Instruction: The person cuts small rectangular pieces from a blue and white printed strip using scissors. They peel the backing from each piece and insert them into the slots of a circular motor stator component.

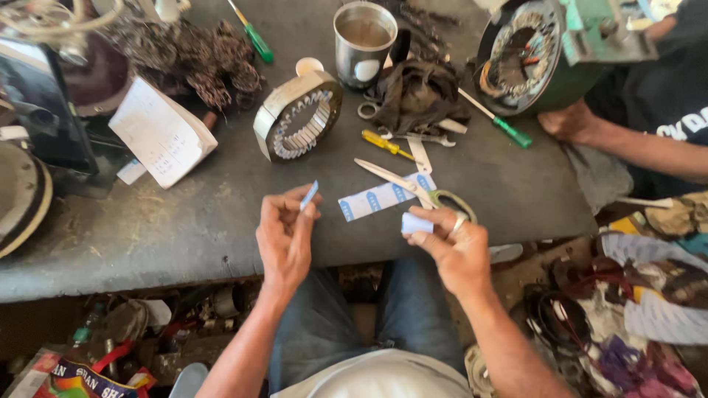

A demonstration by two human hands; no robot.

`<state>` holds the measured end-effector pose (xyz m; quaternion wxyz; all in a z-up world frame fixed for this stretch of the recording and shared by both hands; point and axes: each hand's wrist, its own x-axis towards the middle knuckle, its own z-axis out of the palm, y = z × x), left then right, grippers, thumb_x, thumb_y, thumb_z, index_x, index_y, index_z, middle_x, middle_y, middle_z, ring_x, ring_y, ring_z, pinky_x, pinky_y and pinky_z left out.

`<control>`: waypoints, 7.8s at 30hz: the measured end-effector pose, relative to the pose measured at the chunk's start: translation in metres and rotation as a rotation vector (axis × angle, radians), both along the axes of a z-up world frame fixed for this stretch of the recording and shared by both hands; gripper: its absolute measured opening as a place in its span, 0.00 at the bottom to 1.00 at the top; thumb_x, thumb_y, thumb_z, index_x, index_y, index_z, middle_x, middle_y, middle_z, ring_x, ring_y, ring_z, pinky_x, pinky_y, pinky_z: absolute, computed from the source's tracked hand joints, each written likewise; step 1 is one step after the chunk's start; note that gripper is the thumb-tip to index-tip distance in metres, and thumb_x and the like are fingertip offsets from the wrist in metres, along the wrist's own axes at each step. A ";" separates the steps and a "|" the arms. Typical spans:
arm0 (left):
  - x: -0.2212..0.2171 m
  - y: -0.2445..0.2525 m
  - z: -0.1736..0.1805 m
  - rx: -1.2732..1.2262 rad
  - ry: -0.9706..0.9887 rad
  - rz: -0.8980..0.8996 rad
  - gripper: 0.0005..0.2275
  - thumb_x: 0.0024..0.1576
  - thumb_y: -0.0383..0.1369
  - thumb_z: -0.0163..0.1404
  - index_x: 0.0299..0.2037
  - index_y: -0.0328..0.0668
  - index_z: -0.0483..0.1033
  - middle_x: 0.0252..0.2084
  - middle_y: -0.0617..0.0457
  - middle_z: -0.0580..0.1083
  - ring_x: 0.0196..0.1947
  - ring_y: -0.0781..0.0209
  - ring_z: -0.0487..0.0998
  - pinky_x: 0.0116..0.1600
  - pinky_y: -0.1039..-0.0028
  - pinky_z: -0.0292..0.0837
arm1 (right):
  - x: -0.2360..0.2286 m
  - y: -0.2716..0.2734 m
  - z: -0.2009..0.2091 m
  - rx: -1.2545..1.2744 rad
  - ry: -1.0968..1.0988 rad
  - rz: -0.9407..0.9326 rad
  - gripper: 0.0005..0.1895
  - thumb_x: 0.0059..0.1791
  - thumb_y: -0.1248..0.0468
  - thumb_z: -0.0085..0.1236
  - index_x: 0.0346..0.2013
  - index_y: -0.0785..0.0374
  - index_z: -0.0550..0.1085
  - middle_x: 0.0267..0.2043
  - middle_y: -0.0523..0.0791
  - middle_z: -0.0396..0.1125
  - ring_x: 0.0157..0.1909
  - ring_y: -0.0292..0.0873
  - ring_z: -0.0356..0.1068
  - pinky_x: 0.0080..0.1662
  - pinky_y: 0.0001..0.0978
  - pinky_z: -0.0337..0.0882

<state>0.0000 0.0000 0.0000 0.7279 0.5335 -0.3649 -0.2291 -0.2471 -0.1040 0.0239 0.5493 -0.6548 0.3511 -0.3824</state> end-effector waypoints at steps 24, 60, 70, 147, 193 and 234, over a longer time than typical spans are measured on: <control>-0.004 0.011 -0.006 -0.010 0.156 -0.032 0.08 0.62 0.21 0.54 0.47 0.32 0.68 0.39 0.48 0.79 0.39 0.67 0.82 0.45 0.80 0.77 | 0.105 -0.072 0.023 -1.129 0.732 -0.268 0.06 0.44 0.73 0.62 0.33 0.60 0.82 0.35 0.47 0.71 0.36 0.54 0.72 0.39 0.45 0.72; -0.060 0.075 -0.018 0.135 0.407 -0.185 0.08 0.62 0.27 0.53 0.48 0.31 0.74 0.36 0.51 0.77 0.33 0.67 0.77 0.36 0.76 0.77 | 0.041 -0.042 0.056 -0.805 0.897 0.462 0.24 0.32 0.66 0.64 0.43 0.57 0.76 0.46 0.47 0.63 0.52 0.53 0.60 0.48 0.49 0.59; -0.104 0.048 -0.036 0.271 0.603 -0.406 0.09 0.62 0.30 0.55 0.47 0.30 0.77 0.44 0.50 0.79 0.44 0.67 0.78 0.52 0.74 0.76 | 0.025 -0.041 0.059 -0.944 0.773 0.589 0.37 0.29 0.60 0.70 0.54 0.59 0.74 0.57 0.50 0.61 0.58 0.55 0.59 0.52 0.52 0.57; -0.079 0.092 -0.047 0.245 0.768 -0.060 0.08 0.58 0.26 0.58 0.45 0.31 0.79 0.39 0.48 0.81 0.39 0.64 0.83 0.45 0.74 0.81 | 0.049 0.085 -0.060 0.792 -0.228 0.111 0.05 0.49 0.70 0.62 0.38 0.66 0.76 0.34 0.45 0.73 0.32 0.38 0.72 0.36 0.31 0.74; -0.081 0.051 -0.012 0.213 0.642 0.059 0.08 0.57 0.22 0.58 0.45 0.27 0.77 0.40 0.42 0.81 0.38 0.57 0.85 0.42 0.71 0.84 | -0.023 -0.029 0.062 -0.595 1.178 -0.065 0.20 0.45 0.56 0.71 0.45 0.66 0.81 0.36 0.54 0.74 0.39 0.57 0.74 0.46 0.47 0.72; -0.065 -0.023 0.015 0.284 0.362 0.032 0.06 0.58 0.20 0.52 0.43 0.26 0.70 0.41 0.42 0.77 0.39 0.55 0.86 0.42 0.73 0.86 | -0.006 0.078 -0.072 0.776 -0.070 0.292 0.13 0.43 0.59 0.63 0.34 0.65 0.72 0.24 0.42 0.67 0.22 0.35 0.68 0.24 0.27 0.70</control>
